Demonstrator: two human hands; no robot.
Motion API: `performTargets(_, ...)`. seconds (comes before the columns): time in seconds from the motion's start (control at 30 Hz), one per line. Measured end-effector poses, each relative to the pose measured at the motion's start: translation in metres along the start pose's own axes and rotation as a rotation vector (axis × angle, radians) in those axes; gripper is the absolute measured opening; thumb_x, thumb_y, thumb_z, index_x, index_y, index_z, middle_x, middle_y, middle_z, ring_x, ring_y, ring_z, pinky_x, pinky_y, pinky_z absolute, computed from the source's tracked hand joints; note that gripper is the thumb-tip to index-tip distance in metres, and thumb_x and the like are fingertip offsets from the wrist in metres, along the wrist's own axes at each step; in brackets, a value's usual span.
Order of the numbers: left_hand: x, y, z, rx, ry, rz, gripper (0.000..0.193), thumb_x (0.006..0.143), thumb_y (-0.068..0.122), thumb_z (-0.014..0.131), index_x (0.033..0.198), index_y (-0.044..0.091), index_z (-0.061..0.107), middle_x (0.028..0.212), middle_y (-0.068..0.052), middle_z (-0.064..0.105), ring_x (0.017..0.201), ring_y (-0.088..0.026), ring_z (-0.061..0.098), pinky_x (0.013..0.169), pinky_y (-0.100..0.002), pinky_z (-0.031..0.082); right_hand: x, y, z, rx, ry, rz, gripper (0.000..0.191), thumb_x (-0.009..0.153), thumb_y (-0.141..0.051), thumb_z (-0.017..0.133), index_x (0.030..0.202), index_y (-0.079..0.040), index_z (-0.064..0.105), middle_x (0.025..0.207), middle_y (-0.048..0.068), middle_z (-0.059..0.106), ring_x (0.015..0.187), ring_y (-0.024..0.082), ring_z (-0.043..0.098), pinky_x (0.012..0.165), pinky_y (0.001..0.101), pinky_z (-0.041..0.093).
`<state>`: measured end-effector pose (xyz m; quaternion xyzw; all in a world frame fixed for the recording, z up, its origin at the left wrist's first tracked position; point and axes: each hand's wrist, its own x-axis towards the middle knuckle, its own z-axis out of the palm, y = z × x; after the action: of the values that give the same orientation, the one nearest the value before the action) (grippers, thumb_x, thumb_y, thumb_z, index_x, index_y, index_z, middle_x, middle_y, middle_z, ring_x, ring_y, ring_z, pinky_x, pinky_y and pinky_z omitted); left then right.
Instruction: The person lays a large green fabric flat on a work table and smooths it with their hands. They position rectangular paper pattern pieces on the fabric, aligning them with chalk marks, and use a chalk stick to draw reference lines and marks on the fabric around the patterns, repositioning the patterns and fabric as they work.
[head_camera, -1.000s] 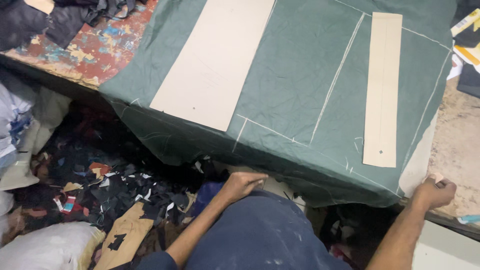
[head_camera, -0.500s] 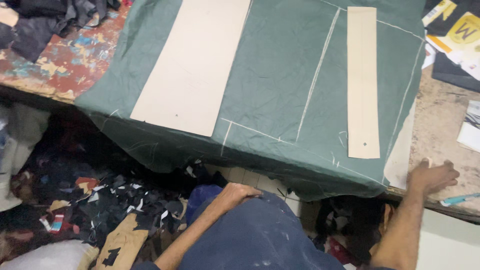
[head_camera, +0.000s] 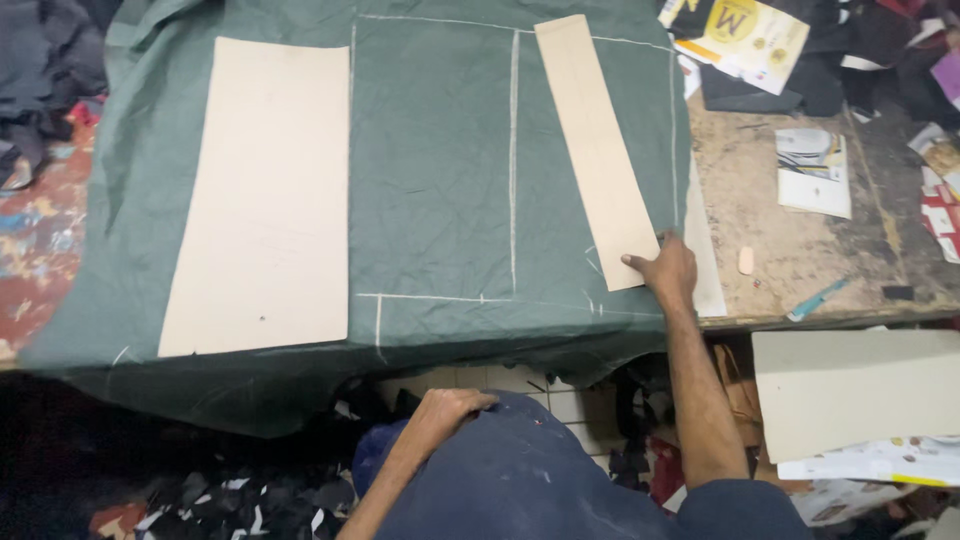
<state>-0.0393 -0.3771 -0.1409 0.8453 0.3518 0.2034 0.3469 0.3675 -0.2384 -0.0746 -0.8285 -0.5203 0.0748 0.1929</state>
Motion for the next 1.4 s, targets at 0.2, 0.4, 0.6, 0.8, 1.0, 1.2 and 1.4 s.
performTargets(0.2,-0.006,0.010,0.003,-0.075,0.083,-0.060,0.028,0.083,0.007,0.073,0.110,0.012,0.077,0.097,-0.007,0.078,0.084,-0.028,0.075,0.069,-0.038,0.059,0.008,0.082,-0.025,0.466,0.440,0.045,0.021,0.095,-0.012,0.074,0.111,0.002,0.075,0.103,0.021,0.075,0.097,0.034,0.073,0.089,0.0425,0.054)
performTargets(0.4,-0.009,0.022,-0.015,-0.049,0.108,-0.116,0.024,0.085,0.009,0.073,0.108,0.012,0.078,0.099,-0.008,0.078,0.085,-0.029,0.076,0.070,-0.038,0.060,0.048,0.159,-0.113,0.426,0.523,0.195,0.032,0.100,-0.014,0.076,0.124,0.007,0.071,0.115,0.019,0.073,0.107,0.032,0.073,0.096,0.0463,0.055)
performTargets(0.6,0.005,0.017,-0.060,-0.106,0.186,-0.125,0.031,0.083,-0.001,0.071,0.112,0.009,0.077,0.105,-0.009,0.078,0.093,-0.027,0.077,0.079,-0.036,0.060,0.069,0.161,-0.129,-0.501,0.895,-0.135,0.072,0.077,-0.029,0.086,0.126,0.018,0.063,0.111,0.035,0.068,0.098,0.045,0.069,0.084,0.0510,0.056)
performTargets(0.8,0.030,-0.056,-0.173,-0.096,0.586,-0.151,0.028,0.094,-0.004,0.065,0.117,0.006,0.077,0.112,-0.010,0.078,0.104,-0.019,0.073,0.093,-0.032,0.057,0.054,0.093,-0.039,0.092,0.029,0.019,0.050,0.093,-0.041,0.081,0.117,0.001,0.072,0.104,0.025,0.074,0.095,0.037,0.073,0.085,0.0455,0.056)
performTargets(1.0,0.066,-0.141,-0.318,0.139,0.847,-0.326,0.022,0.100,-0.003,0.067,0.120,0.001,0.075,0.119,-0.014,0.074,0.106,-0.024,0.073,0.087,-0.033,0.060,0.057,0.049,0.000,-0.118,0.177,0.054,0.060,0.074,-0.045,0.093,0.102,0.006,0.076,0.101,0.030,0.069,0.092,0.043,0.069,0.076,0.0496,0.056)
performTargets(1.2,0.173,-0.208,-0.385,0.303,0.726,-0.162,0.024,0.095,0.000,0.076,0.119,0.000,0.074,0.120,-0.017,0.070,0.114,-0.034,0.066,0.090,-0.040,0.059,0.060,0.032,0.012,0.055,0.110,0.200,0.045,0.084,-0.038,0.087,0.097,0.004,0.076,0.085,0.023,0.071,0.080,0.040,0.069,0.077,0.0516,0.054)
performTargets(1.4,0.319,-0.243,-0.401,0.416,0.612,-0.091,0.032,0.088,0.007,0.081,0.119,0.003,0.074,0.121,-0.018,0.068,0.116,-0.041,0.060,0.097,-0.050,0.048,0.038,0.030,0.020,0.085,0.271,0.026,0.035,0.096,-0.026,0.080,0.117,0.002,0.074,0.104,0.023,0.061,0.093,0.038,0.061,0.082,0.0467,0.051)
